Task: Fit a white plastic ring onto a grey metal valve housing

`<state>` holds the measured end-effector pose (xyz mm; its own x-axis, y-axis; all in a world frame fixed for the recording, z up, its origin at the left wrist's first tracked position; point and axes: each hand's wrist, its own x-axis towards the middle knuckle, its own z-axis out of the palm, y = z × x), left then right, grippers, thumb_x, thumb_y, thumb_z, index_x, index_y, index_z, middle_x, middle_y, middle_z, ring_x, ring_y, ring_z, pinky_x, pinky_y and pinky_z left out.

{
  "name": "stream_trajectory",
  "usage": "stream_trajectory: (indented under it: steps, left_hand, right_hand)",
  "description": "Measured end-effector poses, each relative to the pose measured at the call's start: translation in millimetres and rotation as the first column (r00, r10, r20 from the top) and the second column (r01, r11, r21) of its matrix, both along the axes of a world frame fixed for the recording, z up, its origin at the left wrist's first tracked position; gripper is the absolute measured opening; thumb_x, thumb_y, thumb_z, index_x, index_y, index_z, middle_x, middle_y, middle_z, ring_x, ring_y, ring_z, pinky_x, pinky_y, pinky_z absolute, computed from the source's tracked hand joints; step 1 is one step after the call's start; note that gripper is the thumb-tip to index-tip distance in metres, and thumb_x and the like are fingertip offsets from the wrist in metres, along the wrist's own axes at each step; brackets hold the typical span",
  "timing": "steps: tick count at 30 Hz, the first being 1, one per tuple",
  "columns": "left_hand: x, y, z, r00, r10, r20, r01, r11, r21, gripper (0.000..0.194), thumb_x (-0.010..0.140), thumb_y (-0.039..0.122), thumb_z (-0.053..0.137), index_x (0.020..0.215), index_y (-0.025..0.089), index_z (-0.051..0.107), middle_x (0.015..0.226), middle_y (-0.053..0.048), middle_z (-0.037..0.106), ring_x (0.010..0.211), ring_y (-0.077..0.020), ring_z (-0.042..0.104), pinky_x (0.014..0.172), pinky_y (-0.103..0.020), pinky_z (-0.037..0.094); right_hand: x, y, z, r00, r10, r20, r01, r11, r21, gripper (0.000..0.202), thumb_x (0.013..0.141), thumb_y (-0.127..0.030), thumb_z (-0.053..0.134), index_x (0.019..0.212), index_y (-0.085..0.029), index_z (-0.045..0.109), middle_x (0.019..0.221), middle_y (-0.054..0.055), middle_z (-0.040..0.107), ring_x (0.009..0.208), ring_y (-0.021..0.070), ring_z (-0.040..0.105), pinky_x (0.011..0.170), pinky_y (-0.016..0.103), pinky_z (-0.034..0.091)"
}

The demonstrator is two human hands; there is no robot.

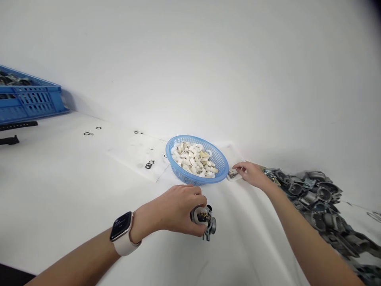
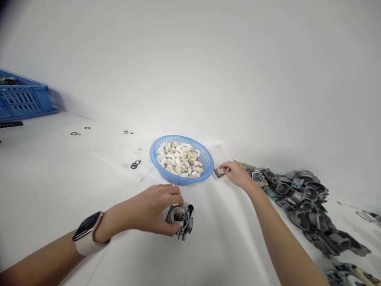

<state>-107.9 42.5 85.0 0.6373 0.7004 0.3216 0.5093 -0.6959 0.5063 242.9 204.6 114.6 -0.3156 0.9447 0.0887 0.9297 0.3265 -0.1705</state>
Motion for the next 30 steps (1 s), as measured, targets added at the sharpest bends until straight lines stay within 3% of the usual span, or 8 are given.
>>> stream_trajectory:
  steps: [4, 7, 10, 13, 17, 21, 26, 30]
  left_hand:
    - [1, -1, 2.6, 1.0, -0.006, 0.0, 0.006, 1.0, -0.013, 0.024, 0.075, 0.038, 0.077, 0.09, 0.022, 0.065, 0.089, 0.001, 0.065, 0.076, -0.0167, 0.058, 0.07, -0.03, 0.045]
    - [3, -2, 3.1, 1.0, -0.009, 0.003, 0.009, 1.0, -0.007, 0.021, 0.075, 0.035, 0.075, 0.088, 0.022, 0.065, 0.09, 0.001, 0.065, 0.075, -0.0162, 0.058, 0.072, -0.031, 0.046]
    - [5, -2, 1.8, 1.0, -0.005, 0.006, 0.005, 1.0, 0.011, 0.019, 0.075, 0.032, 0.073, 0.089, 0.021, 0.066, 0.093, 0.0, 0.066, 0.076, -0.0166, 0.058, 0.071, -0.031, 0.046]
    - [7, -4, 0.8, 1.0, 0.008, 0.003, -0.008, 0.999, 0.041, 0.019, 0.074, 0.028, 0.072, 0.091, 0.021, 0.068, 0.092, -0.001, 0.065, 0.074, -0.0162, 0.056, 0.069, -0.031, 0.046]
    - [8, -6, 2.7, 1.0, 0.009, -0.023, -0.008, 0.999, 0.033, 0.022, 0.077, 0.028, 0.071, 0.099, 0.023, 0.07, 0.089, 0.0, 0.064, 0.072, -0.0156, 0.056, 0.067, -0.031, 0.046]
    - [8, -8, 6.0, 0.999, -0.004, -0.05, 0.004, 1.0, 0.003, 0.019, 0.079, 0.026, 0.069, 0.098, 0.022, 0.068, 0.087, 0.001, 0.065, 0.073, -0.0159, 0.058, 0.068, -0.03, 0.046]
    - [9, -10, 6.3, 0.997, 0.002, -0.08, 0.002, 0.998, 0.055, 0.016, 0.082, 0.025, 0.067, 0.098, 0.022, 0.068, 0.086, 0.002, 0.065, 0.07, -0.0155, 0.056, 0.067, -0.031, 0.045]
    - [10, -10, 5.7, 0.998, 0.012, -0.066, -0.003, 0.992, 0.123, 0.019, 0.083, 0.027, 0.069, 0.102, 0.022, 0.072, 0.085, 0.001, 0.066, 0.067, -0.0154, 0.055, 0.064, -0.032, 0.045]
  right_hand:
    - [-5, -46, 14.6, 0.979, 0.03, -0.2, -0.032, 0.999, -0.007, 0.026, 0.095, -0.042, 0.058, 0.1, -0.024, 0.076, 0.102, 0.007, 0.076, 0.082, 0.0226, 0.067, 0.079, 0.039, 0.054]
    - [-26, -90, 18.9, 0.938, 0.069, -0.34, -0.093, 0.994, -0.053, 0.029, 0.093, -0.05, 0.062, 0.102, -0.027, 0.076, 0.106, 0.006, 0.077, 0.087, 0.0231, 0.069, 0.079, 0.037, 0.054]
    - [-60, -132, 10.3, 0.871, 0.101, -0.482, -0.174, 0.978, -0.11, 0.031, 0.093, -0.053, 0.065, 0.098, -0.025, 0.076, 0.099, 0.006, 0.077, 0.082, 0.0216, 0.069, 0.075, 0.035, 0.056]
    - [-90, -160, -7.3, 0.708, 0.078, -0.702, -0.287, 0.94, -0.186, 0.02, 0.092, -0.043, 0.07, 0.096, -0.024, 0.076, 0.093, 0.005, 0.075, 0.075, 0.0184, 0.065, 0.071, 0.034, 0.052]
    - [-108, -170, -24.5, 0.56, -0.074, -0.825, -0.271, 0.925, -0.266, 0.016, 0.089, -0.039, 0.074, 0.094, -0.024, 0.076, 0.081, 0.002, 0.071, 0.066, 0.0151, 0.059, 0.064, 0.031, 0.047]
    - [-108, -167, -27.7, 0.42, -0.261, -0.869, -0.272, 0.878, -0.394, 0.019, 0.083, -0.038, 0.079, 0.088, -0.021, 0.073, 0.08, 0.001, 0.069, 0.06, 0.0119, 0.055, 0.055, 0.027, 0.04]
    - [-108, -167, -32.1, 0.382, -0.349, -0.856, -0.319, 0.819, -0.476, 0.019, 0.082, -0.037, 0.079, 0.087, -0.02, 0.073, 0.075, -0.001, 0.063, 0.059, 0.0097, 0.051, 0.053, 0.025, 0.035]
    - [-110, -168, -36.5, 0.35, -0.378, -0.857, -0.335, 0.804, -0.491, 0.022, 0.08, -0.04, 0.082, 0.086, -0.02, 0.073, 0.075, -0.002, 0.061, 0.057, 0.0092, 0.048, 0.052, 0.025, 0.033]
